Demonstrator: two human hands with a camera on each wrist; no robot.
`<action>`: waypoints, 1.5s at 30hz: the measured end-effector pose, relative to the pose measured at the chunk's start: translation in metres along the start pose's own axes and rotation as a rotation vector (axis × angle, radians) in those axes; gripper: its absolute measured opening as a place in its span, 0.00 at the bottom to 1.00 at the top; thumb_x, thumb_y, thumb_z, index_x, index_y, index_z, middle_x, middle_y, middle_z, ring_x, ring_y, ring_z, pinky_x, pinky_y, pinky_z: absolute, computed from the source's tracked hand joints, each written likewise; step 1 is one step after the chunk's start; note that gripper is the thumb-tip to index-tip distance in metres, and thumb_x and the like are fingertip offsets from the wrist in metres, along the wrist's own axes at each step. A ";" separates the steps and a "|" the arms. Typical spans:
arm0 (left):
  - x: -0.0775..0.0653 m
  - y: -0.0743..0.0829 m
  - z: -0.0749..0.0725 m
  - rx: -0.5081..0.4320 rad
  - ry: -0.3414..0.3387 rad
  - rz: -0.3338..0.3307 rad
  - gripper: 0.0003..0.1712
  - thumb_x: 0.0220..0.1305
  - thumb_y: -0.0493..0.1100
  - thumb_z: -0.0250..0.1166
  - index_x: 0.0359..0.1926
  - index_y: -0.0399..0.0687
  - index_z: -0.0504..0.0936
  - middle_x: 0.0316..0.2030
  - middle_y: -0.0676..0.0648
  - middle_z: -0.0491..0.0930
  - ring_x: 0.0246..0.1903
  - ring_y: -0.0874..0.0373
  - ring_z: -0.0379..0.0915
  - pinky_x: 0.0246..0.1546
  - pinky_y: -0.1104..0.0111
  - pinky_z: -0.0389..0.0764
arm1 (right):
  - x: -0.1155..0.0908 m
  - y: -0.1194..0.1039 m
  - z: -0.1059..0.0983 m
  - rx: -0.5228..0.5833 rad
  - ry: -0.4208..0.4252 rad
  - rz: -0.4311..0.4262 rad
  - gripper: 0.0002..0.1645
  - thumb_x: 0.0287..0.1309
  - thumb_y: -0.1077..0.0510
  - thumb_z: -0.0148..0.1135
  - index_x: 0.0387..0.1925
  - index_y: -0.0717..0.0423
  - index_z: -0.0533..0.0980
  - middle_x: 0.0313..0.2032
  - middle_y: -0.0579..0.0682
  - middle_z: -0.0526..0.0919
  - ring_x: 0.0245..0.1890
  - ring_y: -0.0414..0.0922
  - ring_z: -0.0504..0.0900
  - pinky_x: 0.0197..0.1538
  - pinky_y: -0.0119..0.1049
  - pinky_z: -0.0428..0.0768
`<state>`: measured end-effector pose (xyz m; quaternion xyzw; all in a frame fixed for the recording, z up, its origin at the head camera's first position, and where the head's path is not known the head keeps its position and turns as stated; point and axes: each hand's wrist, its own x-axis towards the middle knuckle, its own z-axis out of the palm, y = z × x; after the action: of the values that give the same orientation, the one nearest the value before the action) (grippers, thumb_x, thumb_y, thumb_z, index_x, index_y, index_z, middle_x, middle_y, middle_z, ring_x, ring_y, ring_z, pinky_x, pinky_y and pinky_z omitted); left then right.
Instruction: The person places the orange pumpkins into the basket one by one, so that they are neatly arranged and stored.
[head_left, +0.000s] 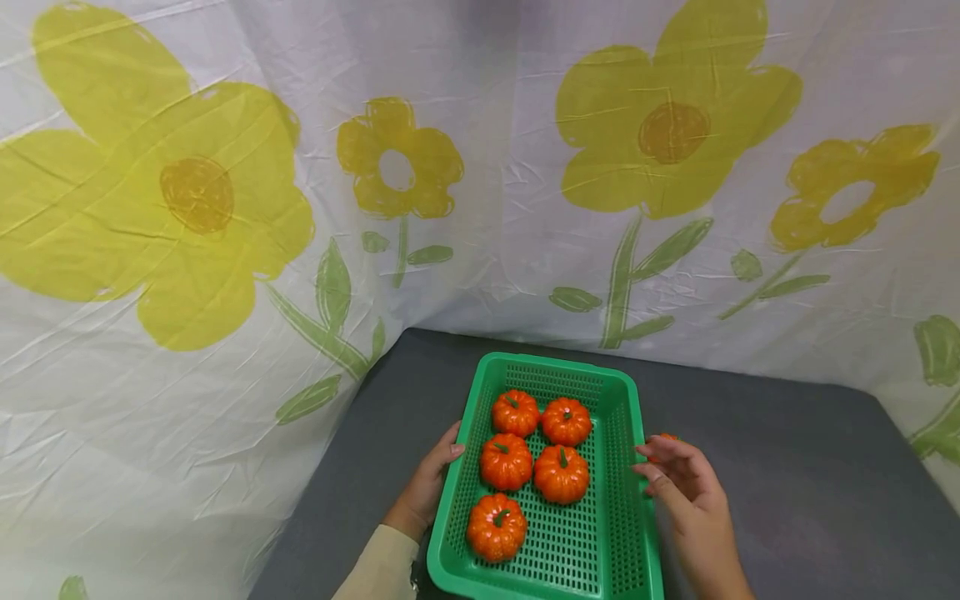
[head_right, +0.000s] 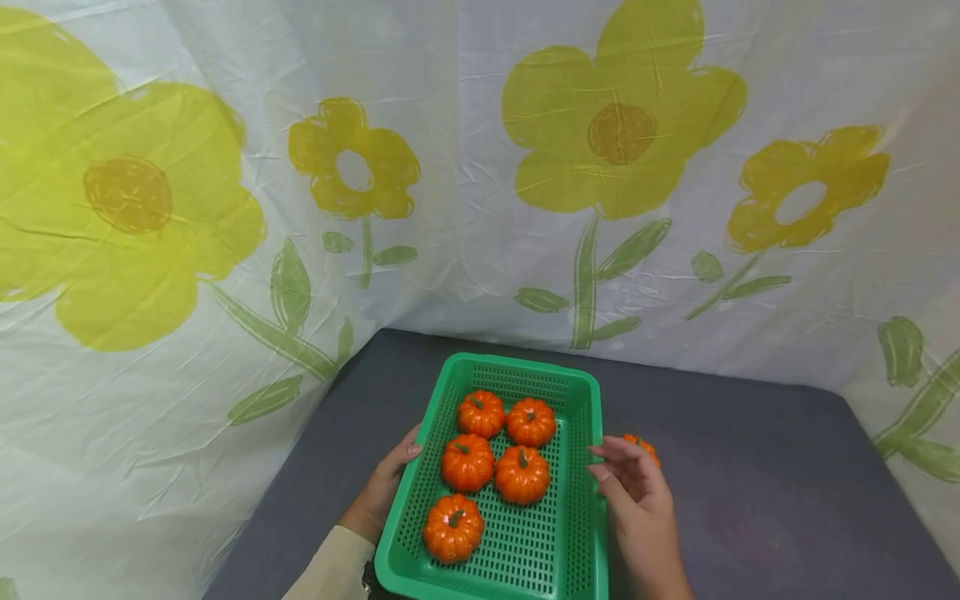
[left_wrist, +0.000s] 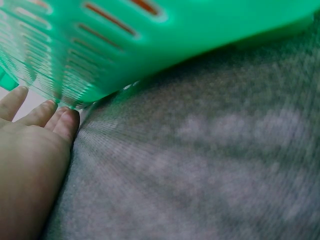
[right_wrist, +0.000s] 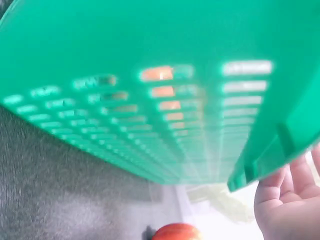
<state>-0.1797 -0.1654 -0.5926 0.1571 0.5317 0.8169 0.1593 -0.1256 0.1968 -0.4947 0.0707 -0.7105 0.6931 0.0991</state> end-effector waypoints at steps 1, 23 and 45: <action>0.000 0.000 0.000 0.001 0.000 0.000 0.42 0.79 0.45 0.40 0.90 0.48 0.42 0.85 0.32 0.45 0.80 0.40 0.52 0.74 0.50 0.64 | 0.000 0.000 -0.001 -0.011 0.010 0.023 0.22 0.81 0.67 0.58 0.71 0.66 0.71 0.59 0.62 0.81 0.53 0.52 0.86 0.48 0.36 0.82; 0.001 -0.001 0.000 -0.018 -0.017 0.024 0.41 0.80 0.45 0.39 0.90 0.48 0.43 0.85 0.33 0.44 0.80 0.42 0.51 0.75 0.51 0.63 | 0.001 0.020 -0.027 -0.059 0.107 0.109 0.24 0.80 0.63 0.62 0.71 0.66 0.71 0.59 0.50 0.84 0.54 0.43 0.84 0.47 0.32 0.81; 0.000 0.001 0.002 -0.003 0.002 0.004 0.42 0.79 0.45 0.39 0.90 0.50 0.43 0.86 0.35 0.44 0.81 0.39 0.47 0.76 0.50 0.61 | 0.019 0.036 -0.052 -0.226 0.244 0.222 0.28 0.79 0.62 0.65 0.74 0.58 0.69 0.63 0.47 0.76 0.58 0.42 0.73 0.50 0.22 0.76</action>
<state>-0.1791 -0.1641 -0.5910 0.1571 0.5302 0.8182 0.1576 -0.1505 0.2501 -0.5242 -0.1042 -0.7699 0.6191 0.1146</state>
